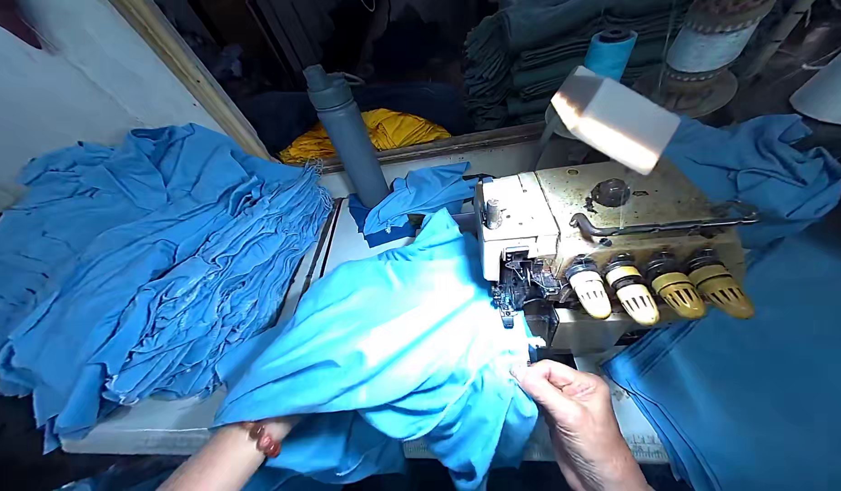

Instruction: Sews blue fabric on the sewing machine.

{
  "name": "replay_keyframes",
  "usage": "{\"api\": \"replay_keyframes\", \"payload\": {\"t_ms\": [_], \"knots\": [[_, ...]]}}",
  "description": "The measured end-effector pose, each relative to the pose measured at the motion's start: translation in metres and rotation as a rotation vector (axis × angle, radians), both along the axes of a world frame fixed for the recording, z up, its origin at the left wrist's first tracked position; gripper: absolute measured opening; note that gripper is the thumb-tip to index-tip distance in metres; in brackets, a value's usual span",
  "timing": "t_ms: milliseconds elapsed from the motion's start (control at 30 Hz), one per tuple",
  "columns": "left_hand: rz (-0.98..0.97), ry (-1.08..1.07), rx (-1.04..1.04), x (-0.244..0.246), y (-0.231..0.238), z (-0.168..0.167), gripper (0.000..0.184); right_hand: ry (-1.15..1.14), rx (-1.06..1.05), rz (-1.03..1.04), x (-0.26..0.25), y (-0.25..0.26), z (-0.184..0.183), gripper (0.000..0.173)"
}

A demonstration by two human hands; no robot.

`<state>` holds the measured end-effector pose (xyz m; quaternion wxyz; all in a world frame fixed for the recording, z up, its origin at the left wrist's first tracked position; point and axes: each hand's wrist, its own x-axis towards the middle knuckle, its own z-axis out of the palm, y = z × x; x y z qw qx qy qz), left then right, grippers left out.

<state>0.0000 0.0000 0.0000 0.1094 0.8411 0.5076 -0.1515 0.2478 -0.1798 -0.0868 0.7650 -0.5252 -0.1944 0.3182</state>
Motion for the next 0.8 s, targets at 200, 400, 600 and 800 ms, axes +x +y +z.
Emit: {"api": "replay_keyframes", "payload": {"t_ms": [200,400,600,800], "knots": [[-0.250,0.166,-0.371,0.005,0.036,0.041,0.055,0.016,-0.058,0.210,0.004,-0.019,0.001,0.015],[-0.198,-0.300,0.165,0.042,0.101,0.070,0.012,0.004,-0.049,0.353,-0.011,-0.017,0.004,0.013],[-0.485,-0.751,0.520,0.113,0.018,0.021,0.023,0.014,-0.059,0.425,-0.021,-0.022,-0.009,0.010],[-0.528,-0.873,0.342,0.111,-0.083,-0.038,0.023,-0.057,-0.141,0.221,-0.023,-0.018,-0.014,0.024]]}}
